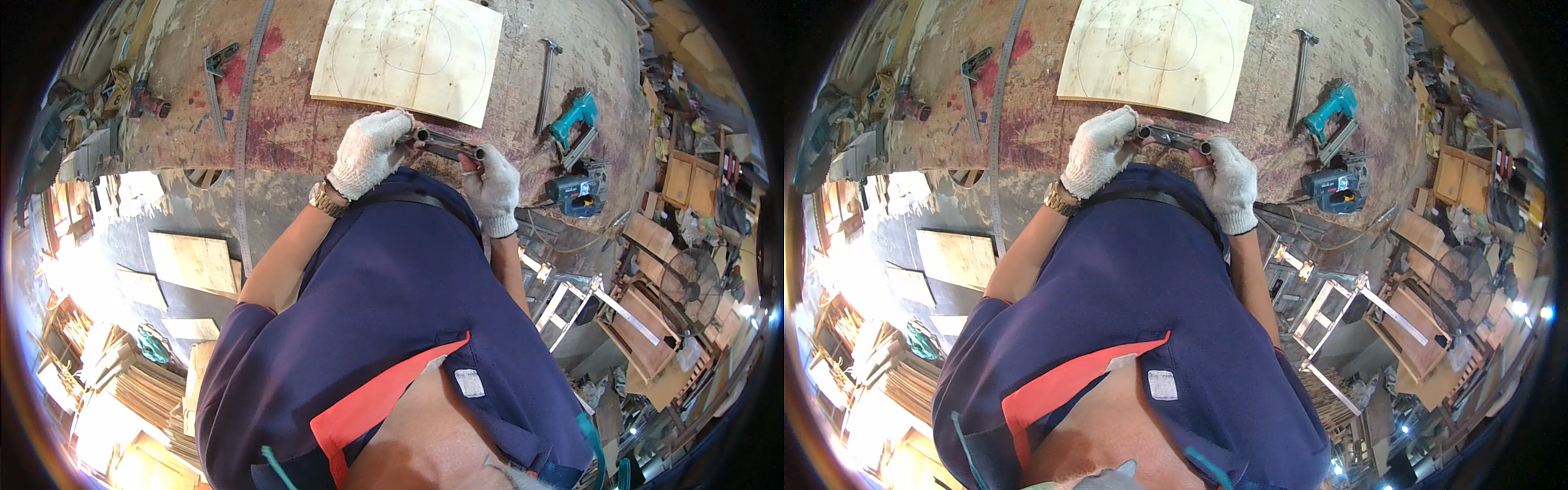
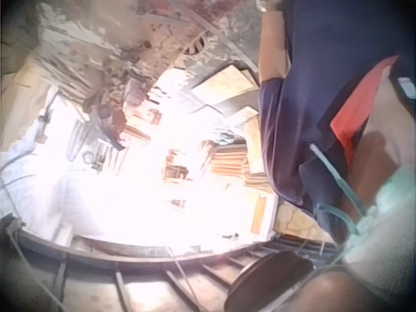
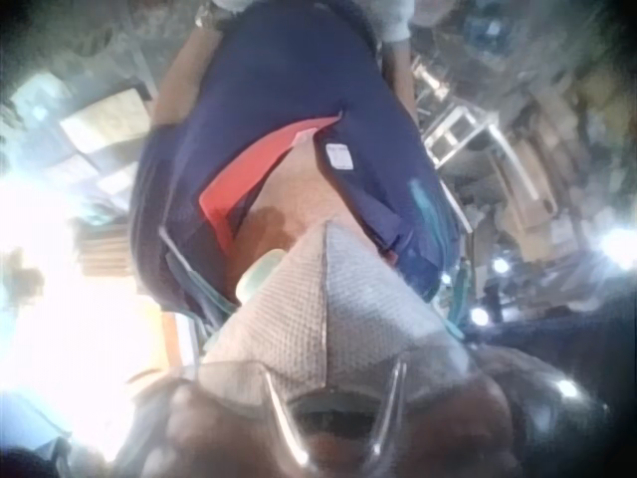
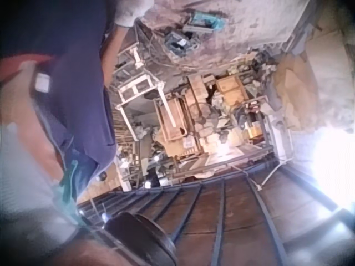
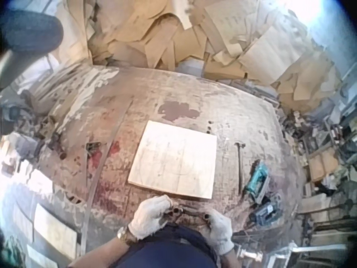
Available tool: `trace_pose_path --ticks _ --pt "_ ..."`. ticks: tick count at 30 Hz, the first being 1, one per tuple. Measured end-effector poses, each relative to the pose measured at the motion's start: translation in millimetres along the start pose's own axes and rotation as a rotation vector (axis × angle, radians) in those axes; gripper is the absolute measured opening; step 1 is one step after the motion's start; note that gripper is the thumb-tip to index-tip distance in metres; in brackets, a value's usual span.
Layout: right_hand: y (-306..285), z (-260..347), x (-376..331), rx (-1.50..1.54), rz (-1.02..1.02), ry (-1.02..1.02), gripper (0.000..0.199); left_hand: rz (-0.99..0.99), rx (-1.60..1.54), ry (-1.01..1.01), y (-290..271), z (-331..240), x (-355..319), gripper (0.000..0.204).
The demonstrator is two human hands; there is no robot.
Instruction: The person assembles a metal frame by aligning and joining metal tubes with a metal bracket. They then use an angle grinder to smooth the edges of the assembled frame. The work is performed on a cluttered workshop table with various tools visible.
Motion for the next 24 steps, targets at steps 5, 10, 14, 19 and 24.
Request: trace_pose_path --ticks 5,10,14,19,24 --pt "41.2 -38.8 1.2 -0.013 0.116 0.123 0.018 0.090 0.062 -0.015 22.4 39.3 -13.6 0.023" --pt "93.4 -85.1 6.9 -0.102 0.202 0.105 0.022 0.208 0.113 -0.035 56.0 94.4 -25.7 0.025" --pt "124.5 -111.3 13.5 -0.177 0.289 0.152 0.028 0.229 0.138 -0.059 71.7 119.8 -34.3 0.022" --pt "125.2 -105.9 15.1 -0.134 0.267 0.117 0.025 0.269 0.161 -0.023 68.2 116.2 -29.8 0.018" --pt "44.3 -34.6 10.1 -0.027 0.211 0.120 0.023 0.159 0.153 0.028 14.0 24.3 1.2 0.023"
Point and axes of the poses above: each hand's wrist, its own x-axis towards the middle knuckle, its own y-axis out of the palm, z = x × y, the point moved 9 cm from there along x, towards the middle knuckle, and after that the axes turned 13 degrees about y, right-handed, at the moved point
